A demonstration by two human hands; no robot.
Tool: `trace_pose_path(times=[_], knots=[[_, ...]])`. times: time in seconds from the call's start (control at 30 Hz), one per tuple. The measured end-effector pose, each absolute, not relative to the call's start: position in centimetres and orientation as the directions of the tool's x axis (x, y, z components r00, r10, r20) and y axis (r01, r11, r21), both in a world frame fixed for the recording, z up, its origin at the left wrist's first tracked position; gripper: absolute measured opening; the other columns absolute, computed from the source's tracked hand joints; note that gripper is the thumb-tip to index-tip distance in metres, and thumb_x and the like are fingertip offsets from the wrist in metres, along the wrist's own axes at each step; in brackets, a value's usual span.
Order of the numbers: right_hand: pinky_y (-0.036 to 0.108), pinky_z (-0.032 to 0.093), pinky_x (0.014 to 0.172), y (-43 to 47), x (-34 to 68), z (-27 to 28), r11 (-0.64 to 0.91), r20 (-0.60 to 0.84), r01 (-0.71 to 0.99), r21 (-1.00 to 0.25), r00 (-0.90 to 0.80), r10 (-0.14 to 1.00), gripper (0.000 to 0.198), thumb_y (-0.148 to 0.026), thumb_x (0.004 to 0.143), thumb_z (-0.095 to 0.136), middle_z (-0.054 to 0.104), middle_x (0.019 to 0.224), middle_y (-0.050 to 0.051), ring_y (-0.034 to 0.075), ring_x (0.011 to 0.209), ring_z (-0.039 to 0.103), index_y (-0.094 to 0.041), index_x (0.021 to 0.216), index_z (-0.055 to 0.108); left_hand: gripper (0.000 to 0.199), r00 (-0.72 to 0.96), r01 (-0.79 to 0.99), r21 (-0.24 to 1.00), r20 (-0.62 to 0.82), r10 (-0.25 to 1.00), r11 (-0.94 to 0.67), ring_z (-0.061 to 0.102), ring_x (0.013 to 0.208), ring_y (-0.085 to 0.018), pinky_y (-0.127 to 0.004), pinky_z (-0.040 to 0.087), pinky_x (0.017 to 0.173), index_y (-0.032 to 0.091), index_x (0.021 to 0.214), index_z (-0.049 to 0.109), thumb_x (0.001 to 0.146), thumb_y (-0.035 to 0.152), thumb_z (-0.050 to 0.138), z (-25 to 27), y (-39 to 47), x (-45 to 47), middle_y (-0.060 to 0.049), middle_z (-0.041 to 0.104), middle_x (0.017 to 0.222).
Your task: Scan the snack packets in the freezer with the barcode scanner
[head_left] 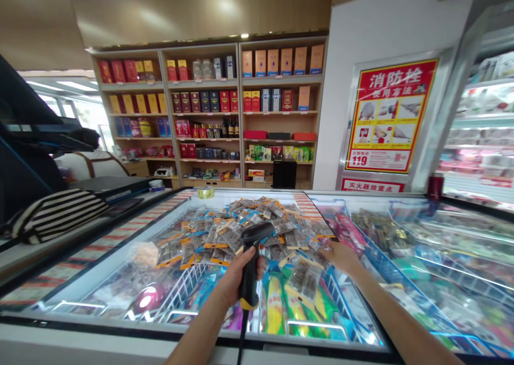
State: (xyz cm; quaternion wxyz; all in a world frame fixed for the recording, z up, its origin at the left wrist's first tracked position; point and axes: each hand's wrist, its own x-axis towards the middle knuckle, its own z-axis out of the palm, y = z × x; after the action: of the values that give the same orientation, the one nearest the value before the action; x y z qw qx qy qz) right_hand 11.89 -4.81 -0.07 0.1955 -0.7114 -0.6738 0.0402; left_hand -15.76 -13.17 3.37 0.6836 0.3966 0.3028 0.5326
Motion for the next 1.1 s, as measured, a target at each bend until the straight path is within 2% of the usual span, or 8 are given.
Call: trace_pose_path(times=[0.27, 0.37, 0.47, 0.67, 0.77, 0.87, 0.97, 1.1], knots=[[0.031, 0.042, 0.070, -6.8, 8.8, 2.5, 0.081, 0.350, 0.818, -0.570, 0.152, 0.924, 0.033, -0.033, 0.078, 0.036, 0.065, 0.084, 0.011, 0.022, 0.083, 0.058, -0.014, 0.089, 0.061, 0.034, 0.168, -0.423, 0.903, 0.002, 0.986, 0.070, 0.045, 0.046, -0.008, -0.020, 0.034, 0.046, 0.015, 0.081, 0.050, 0.062, 0.040, 0.060, 3.7, -13.9, -12.9, 0.002, 0.051, 0.056], [0.031, 0.045, 0.063, -10.0, 6.1, 4.2, 0.335, 0.318, 0.444, -0.831, -0.115, 0.941, 0.037, -0.044, 0.077, 0.038, 0.065, 0.074, 0.007, 0.020, 0.072, 0.059, -0.016, 0.079, 0.062, 0.029, 0.118, -0.317, 0.946, 0.106, 0.987, -0.064, 0.045, 0.047, -0.007, -0.020, 0.035, 0.048, 0.015, 0.079, 0.049, 0.061, 0.033, 0.062, 4.2, -13.4, -10.5, 0.004, 0.050, 0.056], [0.030, 0.045, 0.068, -12.1, 4.1, 5.1, 0.345, 0.307, 0.093, -0.934, -0.288, 0.907, 0.033, -0.041, 0.073, 0.046, 0.064, 0.090, 0.005, 0.020, 0.082, 0.058, -0.018, 0.092, 0.060, 0.036, 0.044, -0.209, 0.939, 0.287, 0.957, -0.272, 0.053, 0.071, -0.012, -0.023, 0.040, 0.066, 0.015, 0.091, 0.048, 0.058, 0.020, 0.063, 4.1, -12.7, -7.3, -0.002, 0.057, 0.080], [0.030, 0.047, 0.062, -11.9, 6.9, 5.1, 0.093, 0.078, -0.232, -0.968, 0.071, 0.994, 0.024, -0.038, 0.066, 0.055, 0.064, 0.066, 0.003, 0.019, 0.065, 0.059, -0.015, 0.073, 0.059, 0.058, 0.320, -0.053, 0.948, 0.315, 0.894, -0.315, 0.052, 0.089, -0.017, -0.029, 0.040, 0.076, 0.017, 0.117, 0.033, 0.064, 0.019, 0.056, 3.4, -12.8, -2.8, -0.007, 0.053, 0.104], [0.026, 0.047, 0.049, -12.2, 10.5, 5.6, 0.055, -0.011, -0.422, -0.905, 0.152, 0.988, 0.022, -0.038, 0.070, 0.050, 0.062, 0.061, 0.001, 0.015, 0.054, 0.058, -0.017, 0.074, 0.057, 0.054, 0.250, 0.304, 0.879, 0.298, 0.921, -0.367, 0.050, 0.093, -0.019, -0.032, 0.038, 0.081, 0.018, 0.119, 0.034, 0.069, 0.029, 0.053, 2.7, -13.7, -3.5, -0.008, 0.053, 0.103], [0.022, 0.044, 0.040, -12.5, 13.4, 5.8, 0.045, -0.044, -0.421, -0.906, 0.198, 0.979, 0.018, -0.034, 0.069, 0.052, 0.060, 0.055, -0.001, 0.011, 0.045, 0.053, -0.017, 0.070, 0.056, 0.041, 0.137, 0.742, 0.567, 0.395, 0.909, -0.358, 0.044, 0.101, -0.022, -0.035, 0.032, 0.087, 0.019, 0.108, 0.046, 0.069, 0.030, 0.052, 1.7, -14.5, -5.3, -0.008, 0.052, 0.104], [0.020, 0.041, 0.036, -12.4, 14.3, 5.3, 0.019, -0.058, -0.341, -0.940, 0.212, 0.975, 0.018, -0.033, 0.067, 0.056, 0.058, 0.052, 0.000, 0.009, 0.041, 0.050, -0.015, 0.065, 0.055, 0.039, 0.061, 0.887, 0.405, 0.372, 0.926, -0.221, 0.045, 0.099, -0.027, -0.038, 0.034, 0.083, 0.017, 0.097, 0.053, 0.067, 0.041, 0.053, 0.8, -15.0, -6.8, -0.011, 0.054, 0.099], [0.019, 0.040, 0.038, -12.1, 13.1, 4.9, 0.038, -0.013, -0.277, -0.960, 0.180, 0.984, 0.019, -0.033, 0.065, 0.058, 0.057, 0.052, 0.000, 0.009, 0.043, 0.051, -0.014, 0.066, 0.056, 0.031, -0.077, 0.687, 0.725, 0.138, 0.987, -0.048, 0.050, 0.090, -0.029, -0.038, 0.036, 0.077, 0.015, 0.072, 0.057, 0.052, 0.036, 0.066, 0.7, -14.1, -7.6, -0.011, 0.060, 0.083]])
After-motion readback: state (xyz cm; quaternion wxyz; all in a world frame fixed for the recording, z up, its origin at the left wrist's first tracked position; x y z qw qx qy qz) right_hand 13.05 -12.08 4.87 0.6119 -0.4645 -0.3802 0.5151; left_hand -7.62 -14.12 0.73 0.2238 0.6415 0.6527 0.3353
